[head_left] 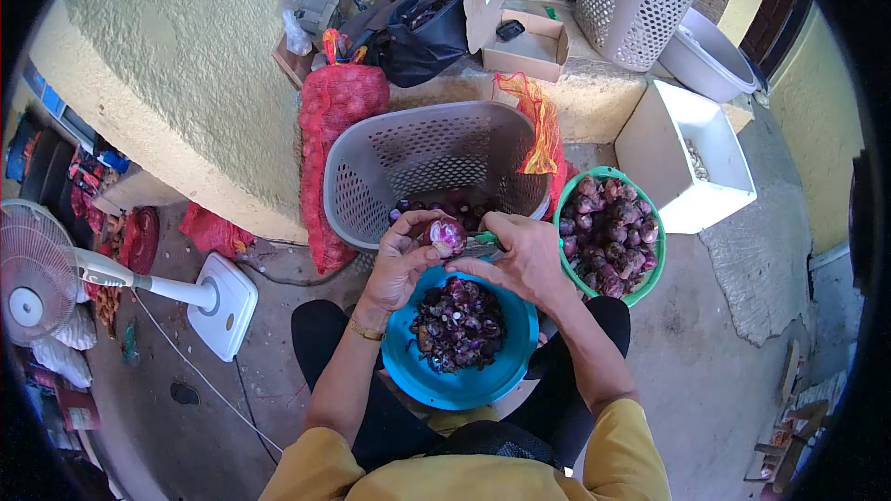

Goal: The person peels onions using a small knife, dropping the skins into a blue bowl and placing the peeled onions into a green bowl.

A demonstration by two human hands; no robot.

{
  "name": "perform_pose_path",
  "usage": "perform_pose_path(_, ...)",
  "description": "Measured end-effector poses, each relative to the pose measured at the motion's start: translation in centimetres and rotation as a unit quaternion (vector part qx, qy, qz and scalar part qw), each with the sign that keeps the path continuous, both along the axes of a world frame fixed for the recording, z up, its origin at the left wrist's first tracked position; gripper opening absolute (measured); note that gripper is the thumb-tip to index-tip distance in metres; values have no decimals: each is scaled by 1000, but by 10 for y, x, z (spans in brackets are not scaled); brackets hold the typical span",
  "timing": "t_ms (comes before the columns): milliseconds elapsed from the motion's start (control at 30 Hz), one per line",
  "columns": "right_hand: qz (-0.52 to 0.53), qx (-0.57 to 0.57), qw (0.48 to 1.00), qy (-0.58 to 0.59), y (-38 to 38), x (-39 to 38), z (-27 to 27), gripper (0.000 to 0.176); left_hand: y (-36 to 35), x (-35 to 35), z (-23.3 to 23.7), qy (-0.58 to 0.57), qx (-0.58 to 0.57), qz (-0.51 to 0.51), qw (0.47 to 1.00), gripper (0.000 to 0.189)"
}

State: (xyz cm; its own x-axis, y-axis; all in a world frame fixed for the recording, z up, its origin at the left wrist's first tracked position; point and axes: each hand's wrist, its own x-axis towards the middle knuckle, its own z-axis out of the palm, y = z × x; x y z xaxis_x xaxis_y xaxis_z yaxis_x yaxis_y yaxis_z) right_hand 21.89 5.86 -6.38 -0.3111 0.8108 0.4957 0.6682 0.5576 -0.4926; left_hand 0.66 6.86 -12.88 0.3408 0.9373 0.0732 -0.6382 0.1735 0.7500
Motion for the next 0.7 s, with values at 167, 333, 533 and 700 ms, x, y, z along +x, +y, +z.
perform_pose_path(167,-5,3,1000,-6,0,0,0,57,1,-3,-3,-4,1,-24,1000,51)
perform_pose_path(333,-7,16,1000,-24,1,0,-2,57,0,0,6,18,-11,-17,1000,59)
perform_pose_path(533,-3,2,1000,-13,1,0,0,56,2,-5,-1,25,-23,-44,998,56)
perform_pose_path(700,-5,16,999,-35,2,0,0,55,2,-6,0,24,-13,-35,999,52)
